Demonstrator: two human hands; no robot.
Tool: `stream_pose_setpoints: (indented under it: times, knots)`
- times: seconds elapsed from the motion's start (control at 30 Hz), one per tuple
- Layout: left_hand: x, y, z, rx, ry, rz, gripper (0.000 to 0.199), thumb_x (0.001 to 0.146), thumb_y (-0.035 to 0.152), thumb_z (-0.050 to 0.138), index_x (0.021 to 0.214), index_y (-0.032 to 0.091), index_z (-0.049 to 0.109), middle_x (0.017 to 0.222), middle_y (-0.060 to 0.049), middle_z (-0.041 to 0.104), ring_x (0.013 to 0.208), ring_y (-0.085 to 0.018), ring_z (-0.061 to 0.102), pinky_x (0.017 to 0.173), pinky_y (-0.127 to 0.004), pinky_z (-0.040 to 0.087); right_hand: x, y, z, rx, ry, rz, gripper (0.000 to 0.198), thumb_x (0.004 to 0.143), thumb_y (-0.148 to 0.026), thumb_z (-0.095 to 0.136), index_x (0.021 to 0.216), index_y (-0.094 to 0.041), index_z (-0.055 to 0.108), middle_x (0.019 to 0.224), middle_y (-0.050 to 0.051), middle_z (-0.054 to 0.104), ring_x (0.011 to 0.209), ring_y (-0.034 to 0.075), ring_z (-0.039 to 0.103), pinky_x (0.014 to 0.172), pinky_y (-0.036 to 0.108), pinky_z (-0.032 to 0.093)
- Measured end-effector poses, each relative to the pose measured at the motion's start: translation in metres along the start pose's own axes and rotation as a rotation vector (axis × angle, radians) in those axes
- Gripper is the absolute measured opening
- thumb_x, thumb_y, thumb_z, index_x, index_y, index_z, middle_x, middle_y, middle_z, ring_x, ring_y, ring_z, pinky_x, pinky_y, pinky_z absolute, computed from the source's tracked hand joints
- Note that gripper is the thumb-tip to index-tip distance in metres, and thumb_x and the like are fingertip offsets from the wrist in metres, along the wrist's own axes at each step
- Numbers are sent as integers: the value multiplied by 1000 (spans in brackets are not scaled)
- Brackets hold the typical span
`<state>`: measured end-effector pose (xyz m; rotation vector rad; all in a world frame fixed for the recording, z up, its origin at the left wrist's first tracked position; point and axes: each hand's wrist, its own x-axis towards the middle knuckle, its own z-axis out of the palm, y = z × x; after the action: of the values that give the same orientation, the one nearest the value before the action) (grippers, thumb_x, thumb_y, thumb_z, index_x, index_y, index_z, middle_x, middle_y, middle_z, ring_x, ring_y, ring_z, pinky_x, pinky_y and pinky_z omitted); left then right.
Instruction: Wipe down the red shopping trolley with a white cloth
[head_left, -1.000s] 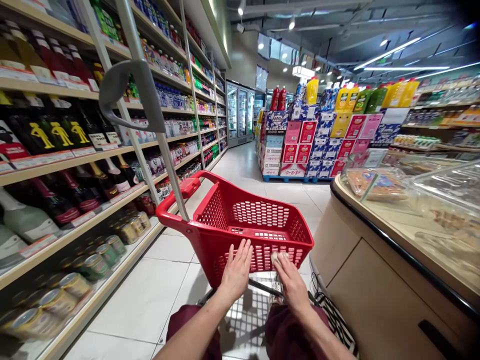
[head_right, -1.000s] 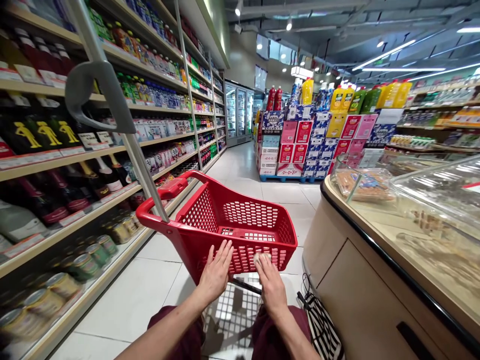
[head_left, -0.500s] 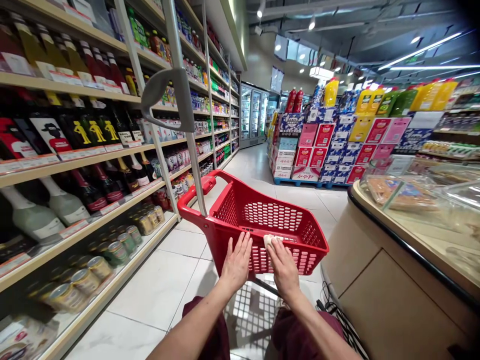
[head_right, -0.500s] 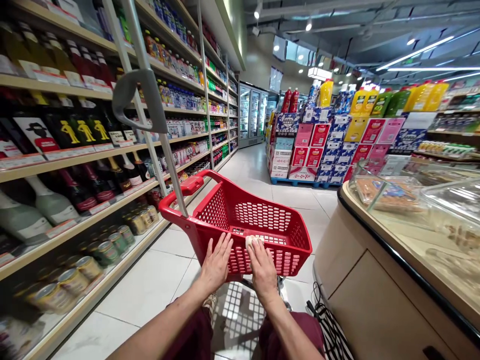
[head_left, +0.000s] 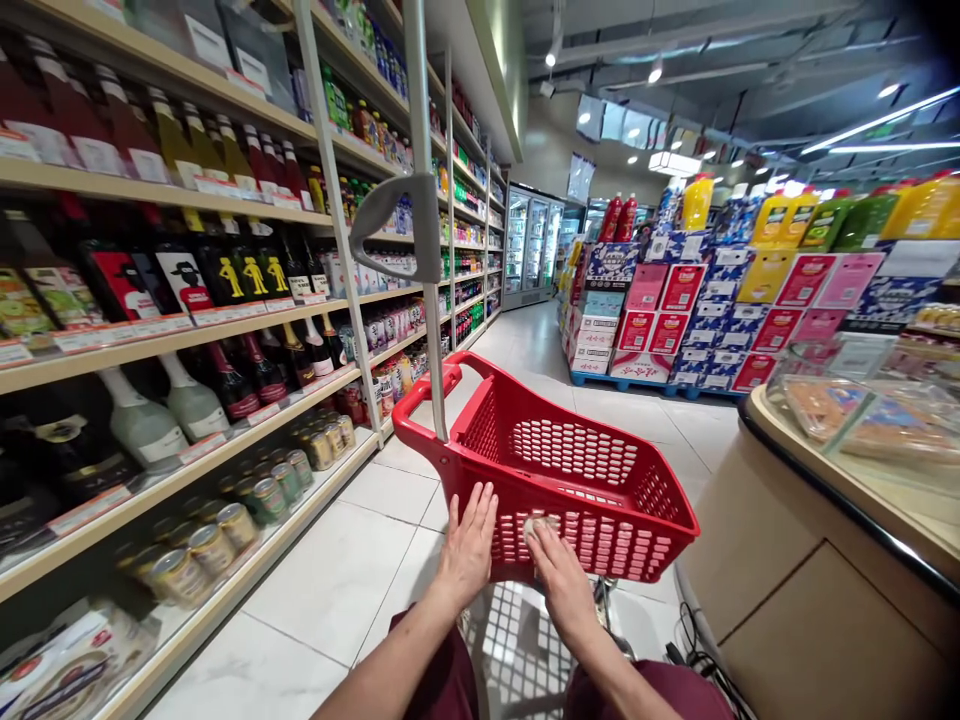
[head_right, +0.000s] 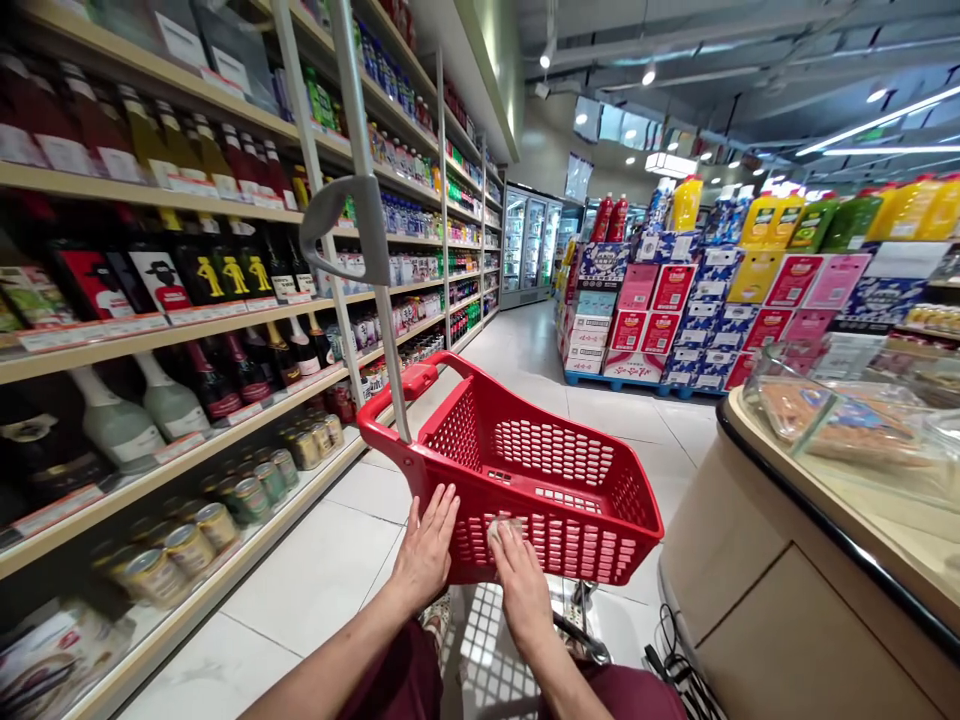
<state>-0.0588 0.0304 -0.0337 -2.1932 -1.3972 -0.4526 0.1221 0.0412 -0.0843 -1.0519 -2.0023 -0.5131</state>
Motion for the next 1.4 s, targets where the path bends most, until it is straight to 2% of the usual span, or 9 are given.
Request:
stream_pose_setpoints:
  times: [0.17, 0.37, 0.5, 0.7, 0.83, 0.9, 1.07, 1.27, 1.4]
  knots:
    - [-7, -12, -3, 21, 8, -76, 65, 70, 8, 37, 133, 8, 23, 142, -11, 22, 132, -23, 10, 104, -49, 12, 23, -15, 4, 49, 54, 53, 50, 82, -7, 34, 130, -22, 35, 135, 8, 36, 126, 20, 27, 100, 41, 29]
    - [-19, -27, -6, 36, -12, -113, 66, 71, 13, 40, 134, 8, 21, 142, -11, 21, 132, -23, 10, 104, -49, 14, 15, -28, 15, 29, -16, -41, 53, 81, -2, 30, 130, -23, 36, 128, 5, 46, 125, 15, 30, 98, 33, 33]
    - [-22, -41, -11, 51, 6, -212, 70, 68, 10, 42, 134, 8, 19, 142, -13, 21, 132, -24, 9, 104, -50, 14, 40, -41, 15, 61, 20, -15, 51, 82, -6, 32, 131, -21, 34, 134, 8, 37, 127, 20, 25, 100, 41, 28]
    - [-31, -59, -15, 77, 12, -256, 66, 71, 11, 40, 134, 8, 21, 141, -12, 25, 132, -23, 10, 105, -49, 14, 42, -52, 29, 65, -31, -107, 54, 81, -1, 28, 129, -24, 37, 126, 5, 48, 122, 15, 36, 99, 34, 31]
    - [-30, -66, -20, 92, -1, -296, 68, 71, 18, 43, 134, 7, 20, 141, -14, 24, 132, -25, 9, 104, -50, 12, 70, -69, 25, 113, 16, -67, 50, 83, -6, 30, 130, -20, 35, 135, 7, 36, 127, 19, 26, 101, 40, 28]
    - [-29, -67, -21, 101, 2, -292, 68, 71, 18, 44, 134, 7, 20, 141, -14, 23, 132, -25, 9, 104, -50, 11, 80, -76, 26, 113, 29, -73, 48, 83, -6, 30, 129, -20, 37, 135, 7, 36, 128, 20, 24, 101, 41, 27]
    - [-34, -71, -19, 111, 5, -284, 64, 72, 18, 43, 132, 8, 25, 140, -13, 25, 131, -24, 11, 104, -48, 14, 71, -85, 36, 100, -53, -191, 46, 83, -6, 29, 123, -22, 45, 126, 4, 48, 124, 16, 32, 98, 36, 31]
    - [-28, -77, -28, 57, 16, -332, 68, 68, 14, 44, 132, 7, 24, 140, -14, 25, 131, -25, 12, 104, -50, 11, 103, -90, 30, 100, -46, -130, 44, 84, -10, 35, 126, -19, 41, 137, 6, 32, 129, 22, 21, 102, 42, 25]
    - [-27, -78, -30, 69, 12, -331, 69, 68, 14, 45, 132, 7, 23, 140, -14, 25, 131, -25, 12, 104, -50, 12, 85, -86, 33, 134, -155, -195, 44, 82, -6, 33, 121, -21, 48, 128, 4, 46, 125, 18, 32, 98, 38, 32]
